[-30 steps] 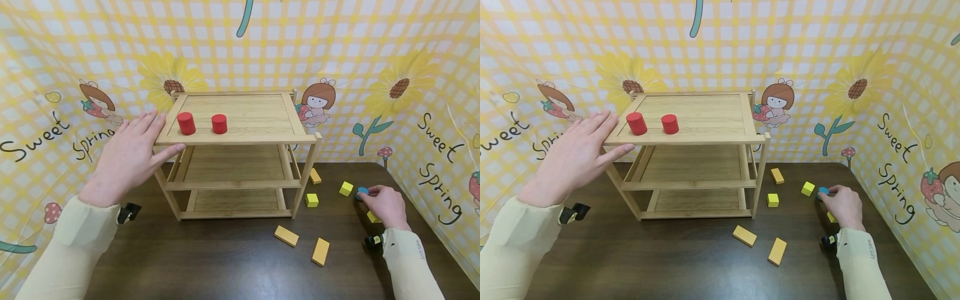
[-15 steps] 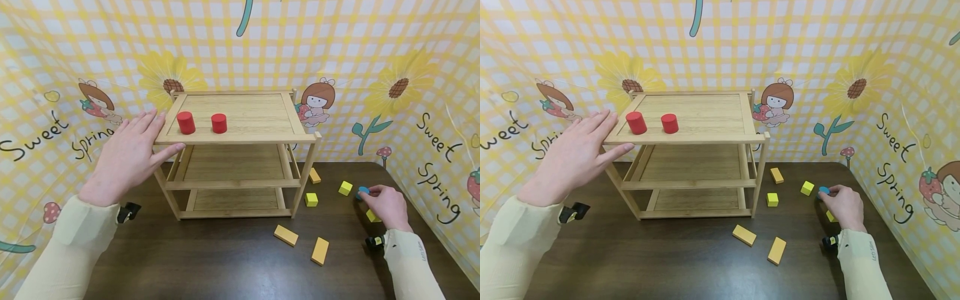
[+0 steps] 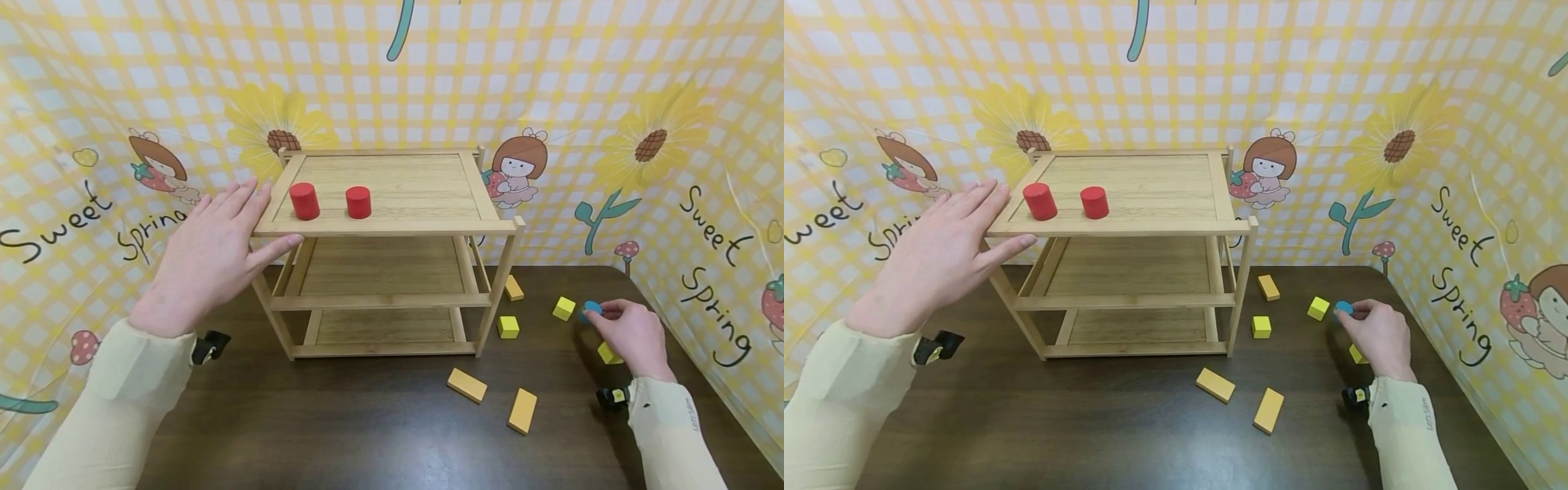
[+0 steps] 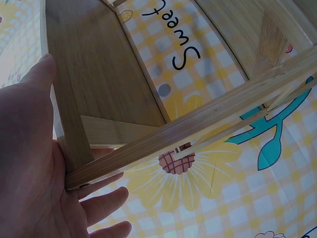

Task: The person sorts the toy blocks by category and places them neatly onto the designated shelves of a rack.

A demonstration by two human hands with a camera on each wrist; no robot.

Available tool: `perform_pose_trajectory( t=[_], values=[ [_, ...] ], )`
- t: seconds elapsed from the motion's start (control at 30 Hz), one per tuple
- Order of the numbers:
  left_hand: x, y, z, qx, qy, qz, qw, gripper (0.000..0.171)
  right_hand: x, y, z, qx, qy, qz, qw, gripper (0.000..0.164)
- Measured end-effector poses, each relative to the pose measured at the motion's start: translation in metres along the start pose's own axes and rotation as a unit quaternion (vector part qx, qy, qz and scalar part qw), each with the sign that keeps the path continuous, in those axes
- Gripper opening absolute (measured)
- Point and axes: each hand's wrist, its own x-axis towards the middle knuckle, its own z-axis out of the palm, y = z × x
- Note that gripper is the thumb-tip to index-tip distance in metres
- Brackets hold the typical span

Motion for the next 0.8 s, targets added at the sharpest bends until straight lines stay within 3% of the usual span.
perform_pose_trajectory(
  t=[0.8],
  values=[
    [0.0, -0.001, 0.001, -0.002, 0.001, -0.001, 1.0, 0.092, -0.008, -0.032, -0.013, 0.023, 0.049, -0.053, 0.997, 0.051]
  ],
)
